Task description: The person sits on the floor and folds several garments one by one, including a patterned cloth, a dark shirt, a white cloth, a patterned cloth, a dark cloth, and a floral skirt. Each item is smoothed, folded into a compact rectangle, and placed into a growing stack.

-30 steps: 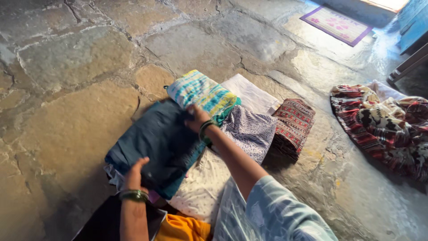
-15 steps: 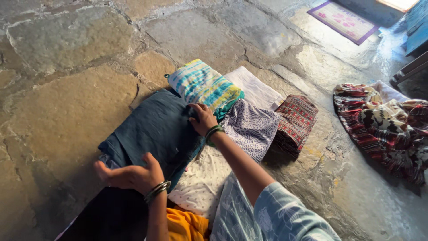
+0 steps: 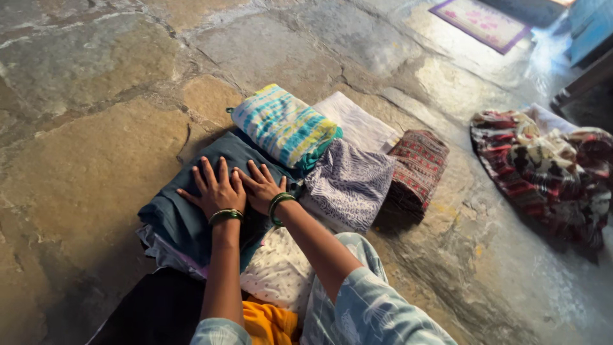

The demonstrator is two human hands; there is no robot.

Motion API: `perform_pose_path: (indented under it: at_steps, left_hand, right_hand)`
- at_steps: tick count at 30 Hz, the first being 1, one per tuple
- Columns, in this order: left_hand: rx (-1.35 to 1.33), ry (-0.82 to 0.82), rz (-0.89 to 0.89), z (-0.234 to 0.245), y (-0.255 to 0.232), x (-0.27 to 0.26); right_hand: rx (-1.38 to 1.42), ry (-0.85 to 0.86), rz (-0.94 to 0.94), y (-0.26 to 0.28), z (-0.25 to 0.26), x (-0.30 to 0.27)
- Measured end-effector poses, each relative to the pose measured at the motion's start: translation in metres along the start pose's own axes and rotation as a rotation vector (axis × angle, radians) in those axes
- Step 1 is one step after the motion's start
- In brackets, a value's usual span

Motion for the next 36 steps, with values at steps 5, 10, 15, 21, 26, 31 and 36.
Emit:
perform_pose_path:
  at_steps: [5, 10, 15, 21, 26, 31, 36]
  left_hand:
    - [-0.042, 0.034, -0.032, 0.005, -0.008, 0.003]
    - [-0.070, 0.055, -0.059, 0.008, -0.002, 0.003]
    - [-0.104, 0.074, -0.115, -0.005, 0.015, 0.000]
    - [-0.349, -0.066, -0.176, -0.021, -0.049, -0.041]
    - [-0.486, 0.209, -0.537, -0.036, -0.251, -0.147]
    - [-0.152, 0.517, -0.904, -0.047, -0.441, -0.307]
    - [-0.200, 0.678, -1.196, -0.099, -0.606, -0.433]
  right_hand:
    - [-0.104, -0.128, 0.274, -0.025, 0.018, -0.023]
    - [-0.039, -0.236, 0.293, -0.055, 0.036, -0.109]
    - [0.128, -0.583, 0.235, -0.149, 0.048, -0.279]
    - [-0.221, -0.608, -0.740, -0.289, 0.035, -0.525]
    - [-0.213, -0.238, -1.109, -0.313, 0.008, -0.640]
    - [-0.381, -0.492, -0.929, -0.296, 0.007, -0.648]
    - [-0.638, -0.672, -0.727, -0.324, -0.008, -0.654]
Point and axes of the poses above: each hand's wrist, its own x-axis towards the middle knuckle, its own z-axis out of the back of the hand, y = z × x, the point moved 4 cm from there along x, towards the middle knuckle, and after that the axes turned 13 degrees about z, right-handed, at the moved point
